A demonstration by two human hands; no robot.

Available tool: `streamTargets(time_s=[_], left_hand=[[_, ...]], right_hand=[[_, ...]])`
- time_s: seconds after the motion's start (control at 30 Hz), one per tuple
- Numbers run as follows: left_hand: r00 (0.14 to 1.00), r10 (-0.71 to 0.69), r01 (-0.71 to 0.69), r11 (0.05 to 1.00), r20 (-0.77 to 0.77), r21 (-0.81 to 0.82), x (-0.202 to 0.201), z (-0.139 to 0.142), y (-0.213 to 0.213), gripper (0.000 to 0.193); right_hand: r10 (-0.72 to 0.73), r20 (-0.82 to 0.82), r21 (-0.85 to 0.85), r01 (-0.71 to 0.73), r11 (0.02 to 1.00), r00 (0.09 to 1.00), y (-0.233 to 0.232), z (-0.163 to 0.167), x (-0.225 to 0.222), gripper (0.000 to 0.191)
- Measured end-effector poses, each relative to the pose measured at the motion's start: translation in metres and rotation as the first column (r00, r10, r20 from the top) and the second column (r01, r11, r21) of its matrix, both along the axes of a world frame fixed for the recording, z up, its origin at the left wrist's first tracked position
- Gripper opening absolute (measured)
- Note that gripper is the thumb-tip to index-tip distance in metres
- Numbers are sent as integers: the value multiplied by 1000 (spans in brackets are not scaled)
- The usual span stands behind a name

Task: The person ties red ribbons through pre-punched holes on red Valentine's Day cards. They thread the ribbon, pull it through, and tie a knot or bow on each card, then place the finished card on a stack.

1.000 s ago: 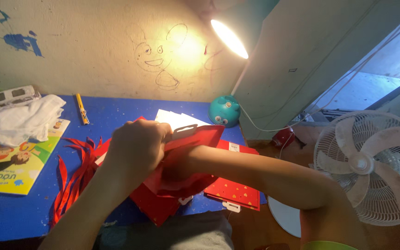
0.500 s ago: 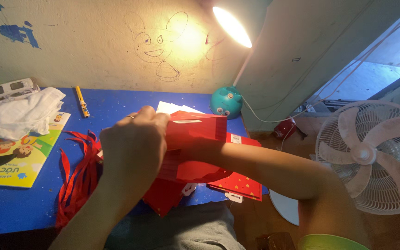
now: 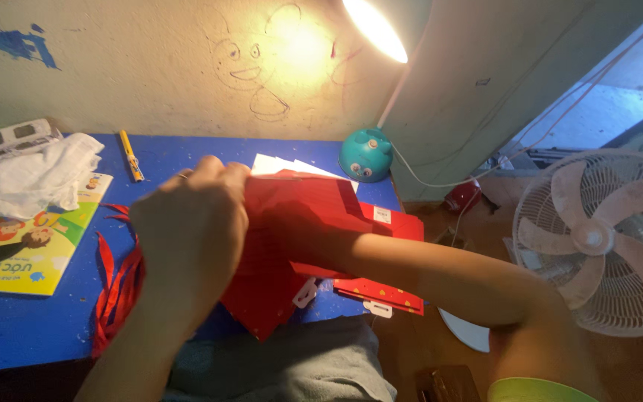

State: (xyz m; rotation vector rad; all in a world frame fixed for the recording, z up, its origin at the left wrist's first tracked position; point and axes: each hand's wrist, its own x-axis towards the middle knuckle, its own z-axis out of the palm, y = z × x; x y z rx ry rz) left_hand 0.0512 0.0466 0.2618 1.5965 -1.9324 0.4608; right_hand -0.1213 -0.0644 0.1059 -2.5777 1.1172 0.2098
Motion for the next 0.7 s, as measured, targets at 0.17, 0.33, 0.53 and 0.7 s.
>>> streamTargets(time_s=[0.17, 0.33, 0.53, 0.7], left_hand=[[1000, 31, -31, 996, -1, -89, 9, 2, -8, 19], [997, -1, -12, 987, -83, -158, 21, -3, -11, 12], [997, -78, 70, 965, -22, -253, 26, -31, -14, 12], [992, -102, 97, 992, -75, -79, 17, -62, 5, 11]], right_hand=[[52, -125, -322, -90, 942, 991, 25, 53, -1, 20], [200, 98, -644, -91, 759, 975, 67, 131, -41, 18], [139, 818, -339, 271, 901, 559, 93, 142, -97, 19], [-302, 874, 388, 175, 905, -381, 67, 46, -136, 20]])
